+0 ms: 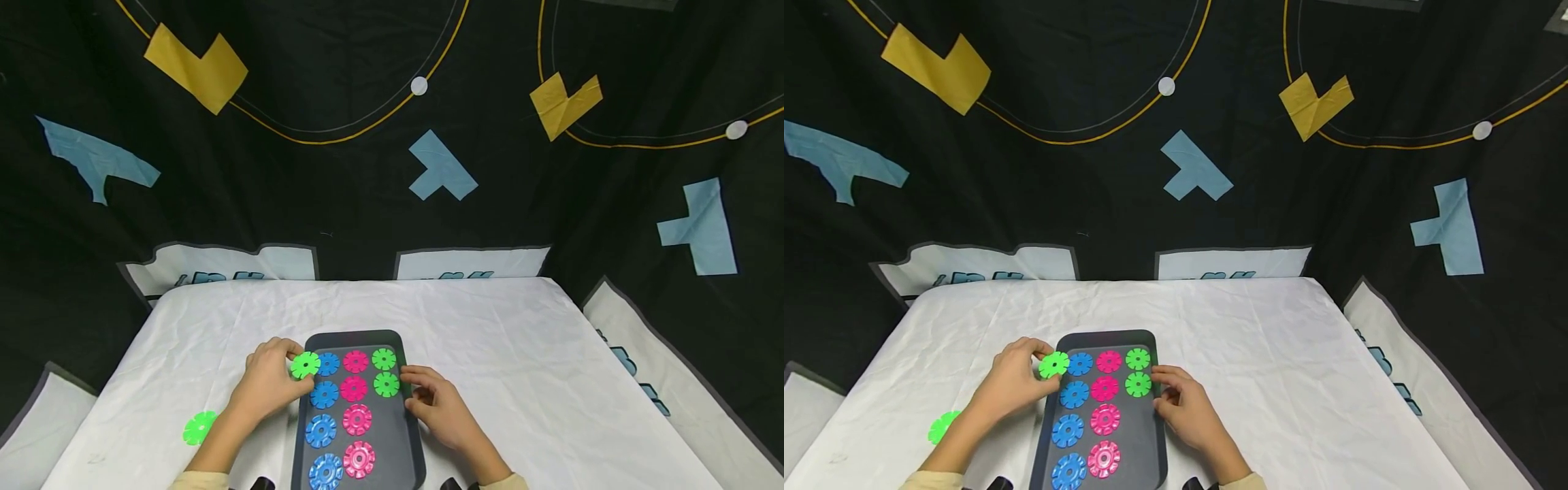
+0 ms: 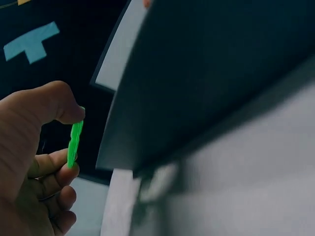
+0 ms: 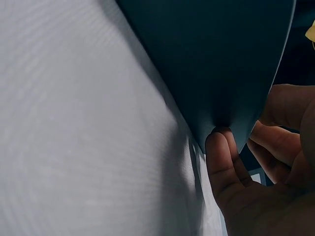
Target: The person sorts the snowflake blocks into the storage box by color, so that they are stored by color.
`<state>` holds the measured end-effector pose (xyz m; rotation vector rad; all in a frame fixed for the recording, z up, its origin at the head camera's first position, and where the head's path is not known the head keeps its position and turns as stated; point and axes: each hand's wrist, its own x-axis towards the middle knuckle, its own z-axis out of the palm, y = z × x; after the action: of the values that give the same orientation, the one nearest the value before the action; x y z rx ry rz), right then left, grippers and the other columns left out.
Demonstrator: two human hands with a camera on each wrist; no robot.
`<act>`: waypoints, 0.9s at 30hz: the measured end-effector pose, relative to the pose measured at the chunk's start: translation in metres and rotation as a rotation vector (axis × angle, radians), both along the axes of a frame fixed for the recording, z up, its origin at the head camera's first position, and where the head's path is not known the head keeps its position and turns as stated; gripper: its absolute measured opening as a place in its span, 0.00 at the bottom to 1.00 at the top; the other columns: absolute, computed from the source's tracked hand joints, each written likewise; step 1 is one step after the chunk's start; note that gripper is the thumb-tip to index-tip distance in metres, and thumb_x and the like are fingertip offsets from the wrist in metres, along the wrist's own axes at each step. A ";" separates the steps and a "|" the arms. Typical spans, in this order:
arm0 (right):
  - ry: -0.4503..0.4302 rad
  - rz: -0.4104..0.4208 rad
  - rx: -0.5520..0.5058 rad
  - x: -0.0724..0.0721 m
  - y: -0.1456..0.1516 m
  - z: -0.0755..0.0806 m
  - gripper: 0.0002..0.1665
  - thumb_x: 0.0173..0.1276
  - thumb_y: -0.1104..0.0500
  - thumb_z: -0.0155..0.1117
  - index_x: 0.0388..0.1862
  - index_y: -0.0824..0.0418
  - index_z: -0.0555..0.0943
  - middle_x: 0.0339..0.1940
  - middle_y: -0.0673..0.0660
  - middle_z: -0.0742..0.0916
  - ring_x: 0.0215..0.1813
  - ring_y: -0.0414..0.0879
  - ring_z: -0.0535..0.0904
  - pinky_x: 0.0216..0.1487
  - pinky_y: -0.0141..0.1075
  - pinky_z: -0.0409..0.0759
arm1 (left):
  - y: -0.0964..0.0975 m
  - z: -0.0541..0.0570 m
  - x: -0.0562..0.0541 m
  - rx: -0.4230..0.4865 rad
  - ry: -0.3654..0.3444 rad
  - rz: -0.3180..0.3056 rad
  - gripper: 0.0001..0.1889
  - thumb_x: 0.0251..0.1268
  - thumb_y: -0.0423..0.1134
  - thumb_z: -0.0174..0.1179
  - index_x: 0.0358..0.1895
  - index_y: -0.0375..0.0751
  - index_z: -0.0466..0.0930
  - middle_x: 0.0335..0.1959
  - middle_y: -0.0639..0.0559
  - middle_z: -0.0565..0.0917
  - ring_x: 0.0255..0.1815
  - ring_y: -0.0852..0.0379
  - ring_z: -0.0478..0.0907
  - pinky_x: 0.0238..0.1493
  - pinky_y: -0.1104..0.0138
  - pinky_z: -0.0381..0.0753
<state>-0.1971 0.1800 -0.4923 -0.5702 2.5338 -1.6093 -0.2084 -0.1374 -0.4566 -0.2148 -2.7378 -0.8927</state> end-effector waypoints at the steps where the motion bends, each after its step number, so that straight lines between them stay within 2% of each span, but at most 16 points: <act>1: -0.004 0.000 -0.001 0.001 -0.001 0.002 0.24 0.61 0.71 0.64 0.58 0.68 0.79 0.65 0.55 0.77 0.41 0.46 0.77 0.41 0.32 0.78 | 0.004 0.001 -0.001 -0.004 0.008 -0.013 0.22 0.39 0.43 0.72 0.41 0.36 0.81 0.35 0.51 0.79 0.39 0.51 0.72 0.44 0.51 0.67; 7: -0.020 0.007 -0.032 0.006 -0.003 0.013 0.24 0.61 0.74 0.62 0.59 0.72 0.77 0.65 0.61 0.76 0.40 0.52 0.78 0.40 0.33 0.78 | 0.026 0.004 -0.004 -0.030 0.024 -0.093 0.23 0.37 0.45 0.75 0.39 0.39 0.82 0.33 0.56 0.78 0.38 0.55 0.71 0.39 0.58 0.64; 17: 0.010 -0.003 0.006 -0.002 0.003 -0.002 0.25 0.61 0.69 0.64 0.59 0.66 0.79 0.64 0.51 0.77 0.41 0.44 0.78 0.42 0.32 0.79 | 0.048 0.017 -0.005 -0.071 -0.019 -0.178 0.24 0.38 0.48 0.76 0.40 0.39 0.82 0.36 0.57 0.79 0.42 0.55 0.72 0.44 0.58 0.65; 22: 0.015 0.002 0.006 -0.002 0.003 -0.002 0.25 0.61 0.69 0.64 0.59 0.67 0.79 0.64 0.52 0.78 0.41 0.44 0.78 0.41 0.33 0.79 | 0.061 0.026 -0.004 -0.085 -0.014 -0.229 0.23 0.38 0.48 0.75 0.39 0.41 0.82 0.34 0.58 0.77 0.42 0.55 0.71 0.46 0.57 0.66; 27: 0.019 0.011 0.007 -0.002 0.002 -0.003 0.25 0.61 0.69 0.63 0.59 0.67 0.79 0.65 0.55 0.77 0.40 0.44 0.79 0.41 0.33 0.80 | 0.077 0.026 -0.003 -0.138 -0.005 -0.311 0.22 0.37 0.48 0.74 0.39 0.43 0.82 0.34 0.58 0.77 0.38 0.56 0.69 0.42 0.57 0.66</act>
<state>-0.1987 0.1817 -0.4951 -0.6006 2.5441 -1.5990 -0.2111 -0.0600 -0.4310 -0.6806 -2.8189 -0.7749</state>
